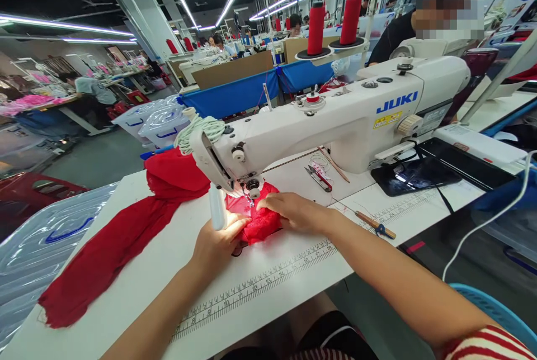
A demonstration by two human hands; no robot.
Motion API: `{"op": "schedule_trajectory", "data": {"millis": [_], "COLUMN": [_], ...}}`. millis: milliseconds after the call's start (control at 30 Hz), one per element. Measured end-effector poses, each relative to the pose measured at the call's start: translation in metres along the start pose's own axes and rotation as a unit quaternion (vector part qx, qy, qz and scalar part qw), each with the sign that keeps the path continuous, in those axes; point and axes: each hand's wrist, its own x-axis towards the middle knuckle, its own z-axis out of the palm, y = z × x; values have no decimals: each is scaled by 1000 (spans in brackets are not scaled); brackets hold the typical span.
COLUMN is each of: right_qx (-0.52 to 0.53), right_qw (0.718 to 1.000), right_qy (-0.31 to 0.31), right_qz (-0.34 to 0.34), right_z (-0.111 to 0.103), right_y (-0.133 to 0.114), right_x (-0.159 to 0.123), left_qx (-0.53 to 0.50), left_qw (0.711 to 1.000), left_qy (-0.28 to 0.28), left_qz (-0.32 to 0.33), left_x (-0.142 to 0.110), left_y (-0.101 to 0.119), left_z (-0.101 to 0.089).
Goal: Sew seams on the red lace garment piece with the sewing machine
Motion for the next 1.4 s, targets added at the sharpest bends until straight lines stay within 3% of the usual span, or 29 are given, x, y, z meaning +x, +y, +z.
{"op": "schedule_trajectory", "data": {"millis": [233,367,467,567,833,1200,1400], "right_qx": [-133,-158,-176,-192,-211,-235,-245], "right_qw": [991,987,983,979,973,968,966], "right_qy": [4,-25,-43,-48,-61,-53,-49], "right_qz": [-16,13,32,40,69,62,65], "right_z": [10,8,6,6,11,12,12], "right_y": [-2,-6,-9,-10,-8,-5,-4], "right_x": [0,1,2,3,2,0,0], "left_qx": [102,191,169,165,226,253,260], "left_qw": [989,968,970,969,953,948,945], "left_qy": [-9,-30,-93,-117,-92,-100,-66], "left_qz": [108,161,148,142,177,167,186], "left_x": [-4,-10,-13,-15,-16,-16,-14], "left_y": [-3,4,10,12,16,14,15], "left_z": [8,1,-9,-13,-10,-4,-5]}}
